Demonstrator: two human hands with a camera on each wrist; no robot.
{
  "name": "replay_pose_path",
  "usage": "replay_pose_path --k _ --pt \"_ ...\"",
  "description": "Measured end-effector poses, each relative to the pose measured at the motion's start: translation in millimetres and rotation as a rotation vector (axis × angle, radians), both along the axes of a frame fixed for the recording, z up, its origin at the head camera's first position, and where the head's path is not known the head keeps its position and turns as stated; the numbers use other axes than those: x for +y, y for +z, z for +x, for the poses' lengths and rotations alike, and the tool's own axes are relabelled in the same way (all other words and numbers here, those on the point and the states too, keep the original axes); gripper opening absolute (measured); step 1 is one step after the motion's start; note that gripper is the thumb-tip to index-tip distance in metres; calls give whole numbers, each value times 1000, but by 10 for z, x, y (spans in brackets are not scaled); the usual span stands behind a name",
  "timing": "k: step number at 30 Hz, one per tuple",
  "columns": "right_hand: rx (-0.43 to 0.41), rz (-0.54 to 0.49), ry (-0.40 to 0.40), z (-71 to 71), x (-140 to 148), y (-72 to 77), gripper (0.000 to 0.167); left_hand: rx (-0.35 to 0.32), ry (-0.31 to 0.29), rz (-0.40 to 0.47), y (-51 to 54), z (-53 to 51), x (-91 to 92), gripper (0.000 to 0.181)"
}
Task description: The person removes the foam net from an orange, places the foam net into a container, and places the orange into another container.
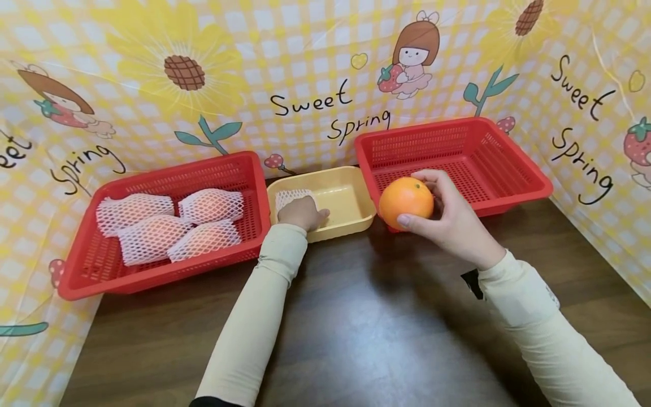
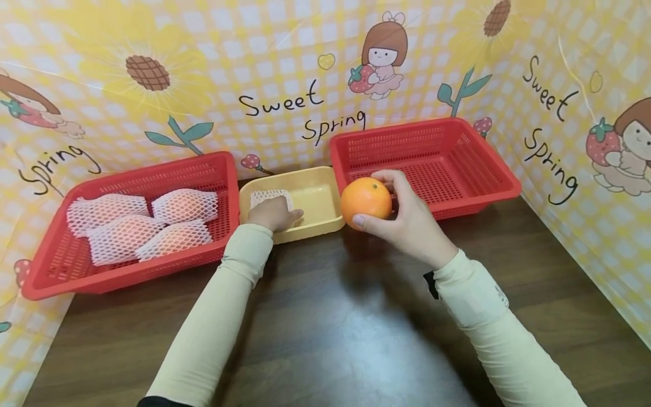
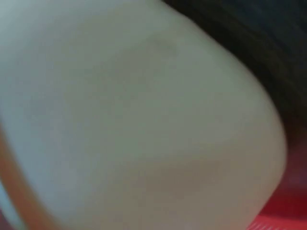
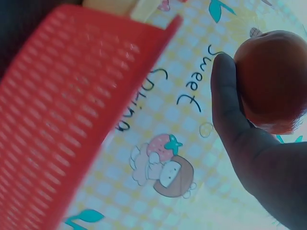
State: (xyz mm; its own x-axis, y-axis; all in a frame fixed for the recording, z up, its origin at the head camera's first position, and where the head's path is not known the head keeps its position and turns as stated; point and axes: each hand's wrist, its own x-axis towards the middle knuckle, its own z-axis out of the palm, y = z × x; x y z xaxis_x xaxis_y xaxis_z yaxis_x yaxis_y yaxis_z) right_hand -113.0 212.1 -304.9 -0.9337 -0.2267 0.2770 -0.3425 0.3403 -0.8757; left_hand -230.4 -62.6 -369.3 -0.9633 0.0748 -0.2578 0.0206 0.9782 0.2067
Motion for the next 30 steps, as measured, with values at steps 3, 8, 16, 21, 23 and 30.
replay_pose_path --k 3,8,16,21,23,30 --pt "1 26 -29 -137 4 105 60 120 6 -49 35 18 85 39" --pt "-18 155 -125 -466 9 266 67 385 -47 29 192 159 348 32" --pt "-112 390 -178 -1248 -17 374 88 404 -203 180 270 395 1027 83" --pt "-224 523 -132 -1683 -106 217 86 258 -188 95 165 478 1184 98" --pt "-257 588 -123 -1811 -131 143 81 244 -181 97 142 496 1202 100" --pt "-322 766 -109 -2172 -191 -141 78 241 -179 122 129 508 1256 102"
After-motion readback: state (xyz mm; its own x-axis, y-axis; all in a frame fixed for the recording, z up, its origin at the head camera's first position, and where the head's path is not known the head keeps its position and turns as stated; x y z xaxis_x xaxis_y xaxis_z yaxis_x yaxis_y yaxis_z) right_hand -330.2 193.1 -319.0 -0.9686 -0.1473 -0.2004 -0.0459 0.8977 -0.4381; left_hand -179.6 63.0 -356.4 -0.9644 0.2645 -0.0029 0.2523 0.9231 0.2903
